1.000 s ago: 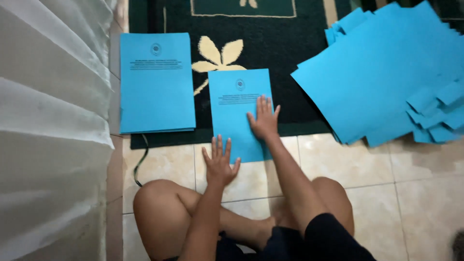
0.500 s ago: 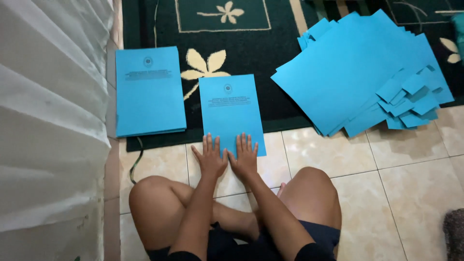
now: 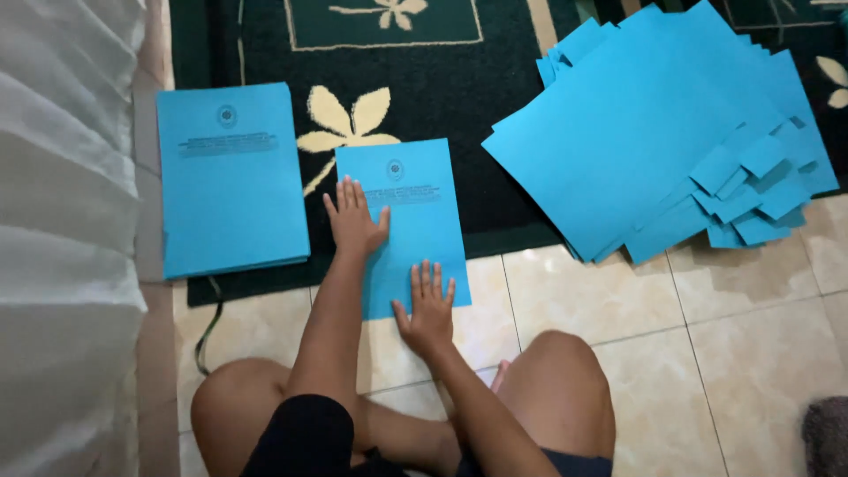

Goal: Folding and stacking blue paper folders on the floor.

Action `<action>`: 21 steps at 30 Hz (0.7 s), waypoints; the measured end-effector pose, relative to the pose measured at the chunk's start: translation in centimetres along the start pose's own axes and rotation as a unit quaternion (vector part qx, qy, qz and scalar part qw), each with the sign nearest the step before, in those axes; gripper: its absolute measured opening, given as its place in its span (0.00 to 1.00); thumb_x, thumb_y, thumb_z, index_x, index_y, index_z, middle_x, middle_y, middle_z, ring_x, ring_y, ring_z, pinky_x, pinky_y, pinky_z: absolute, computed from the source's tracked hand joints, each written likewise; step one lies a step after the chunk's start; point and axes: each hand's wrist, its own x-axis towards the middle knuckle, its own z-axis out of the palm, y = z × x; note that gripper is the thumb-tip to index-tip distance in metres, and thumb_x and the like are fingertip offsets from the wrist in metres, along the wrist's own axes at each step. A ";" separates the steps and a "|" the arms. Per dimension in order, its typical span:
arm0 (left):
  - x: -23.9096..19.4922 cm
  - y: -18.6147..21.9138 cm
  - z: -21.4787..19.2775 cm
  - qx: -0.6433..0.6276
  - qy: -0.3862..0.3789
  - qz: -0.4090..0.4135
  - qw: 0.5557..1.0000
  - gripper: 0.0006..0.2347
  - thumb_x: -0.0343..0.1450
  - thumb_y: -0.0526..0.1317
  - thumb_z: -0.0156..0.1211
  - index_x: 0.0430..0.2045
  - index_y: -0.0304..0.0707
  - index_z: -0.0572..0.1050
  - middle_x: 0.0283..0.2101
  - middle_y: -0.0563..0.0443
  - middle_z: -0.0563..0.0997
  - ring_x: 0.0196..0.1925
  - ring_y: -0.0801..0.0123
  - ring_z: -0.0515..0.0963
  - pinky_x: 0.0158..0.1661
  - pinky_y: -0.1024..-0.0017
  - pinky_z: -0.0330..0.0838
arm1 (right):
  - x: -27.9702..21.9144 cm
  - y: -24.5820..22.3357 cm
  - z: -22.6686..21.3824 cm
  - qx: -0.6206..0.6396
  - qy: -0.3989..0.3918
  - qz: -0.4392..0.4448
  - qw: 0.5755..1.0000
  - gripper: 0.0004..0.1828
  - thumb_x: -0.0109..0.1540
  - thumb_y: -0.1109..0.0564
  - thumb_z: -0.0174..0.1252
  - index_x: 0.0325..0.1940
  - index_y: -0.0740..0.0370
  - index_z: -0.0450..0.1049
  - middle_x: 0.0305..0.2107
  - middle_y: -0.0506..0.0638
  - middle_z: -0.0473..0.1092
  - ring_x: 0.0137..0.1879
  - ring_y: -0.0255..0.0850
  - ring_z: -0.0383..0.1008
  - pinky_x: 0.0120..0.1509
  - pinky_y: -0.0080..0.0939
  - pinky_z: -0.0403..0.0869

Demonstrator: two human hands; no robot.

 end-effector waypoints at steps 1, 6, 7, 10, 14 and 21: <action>1.3 0.0 -0.7 0.001 0.001 0.001 1.000 0.39 0.72 0.64 0.41 0.71 0.29 0.58 0.77 0.34 0.54 0.81 0.50 0.49 0.74 0.38 0.33 | 0.2 0.0 0.0 0.000 0.001 0.000 1.000 0.42 0.68 0.35 0.46 0.80 0.60 0.49 0.76 0.62 0.45 0.82 0.61 0.38 0.78 0.74 0.36; 6.0 -0.4 -1.6 0.031 -0.051 -0.006 0.998 0.40 0.74 0.66 0.37 0.74 0.31 0.53 0.79 0.38 0.48 0.82 0.51 0.43 0.75 0.42 0.29 | 0.1 0.2 -0.2 0.001 -0.010 0.005 1.000 0.43 0.68 0.34 0.46 0.80 0.59 0.48 0.76 0.62 0.45 0.82 0.61 0.37 0.77 0.73 0.35; 6.3 -0.5 -1.3 0.031 -0.054 -0.007 0.998 0.40 0.74 0.66 0.37 0.74 0.31 0.53 0.79 0.38 0.48 0.82 0.51 0.43 0.75 0.42 0.29 | 0.1 0.3 -0.1 0.001 -0.013 0.006 1.000 0.43 0.68 0.34 0.46 0.80 0.59 0.48 0.76 0.62 0.45 0.82 0.61 0.37 0.77 0.73 0.35; 6.9 -0.8 -1.5 0.039 -0.083 -0.006 0.996 0.41 0.74 0.67 0.34 0.75 0.32 0.48 0.80 0.40 0.44 0.82 0.53 0.39 0.76 0.43 0.24 | 0.1 0.4 0.0 0.004 -0.013 0.010 1.000 0.43 0.68 0.34 0.45 0.80 0.59 0.47 0.77 0.62 0.44 0.82 0.61 0.36 0.78 0.73 0.34; 5.2 -0.9 -2.3 0.044 -0.098 0.014 0.994 0.42 0.73 0.67 0.35 0.75 0.32 0.48 0.80 0.39 0.45 0.82 0.52 0.39 0.75 0.40 0.26 | 0.3 0.5 0.2 -0.001 0.007 0.005 1.000 0.43 0.67 0.34 0.47 0.80 0.58 0.49 0.76 0.62 0.46 0.82 0.60 0.39 0.78 0.73 0.37; -3.6 -0.3 -3.1 0.040 -0.101 0.053 0.993 0.40 0.73 0.64 0.40 0.74 0.31 0.50 0.79 0.38 0.48 0.82 0.50 0.42 0.74 0.38 0.32 | -0.5 0.2 0.1 -0.004 0.048 -0.002 0.999 0.42 0.67 0.35 0.49 0.79 0.57 0.53 0.76 0.60 0.48 0.82 0.58 0.43 0.78 0.72 0.40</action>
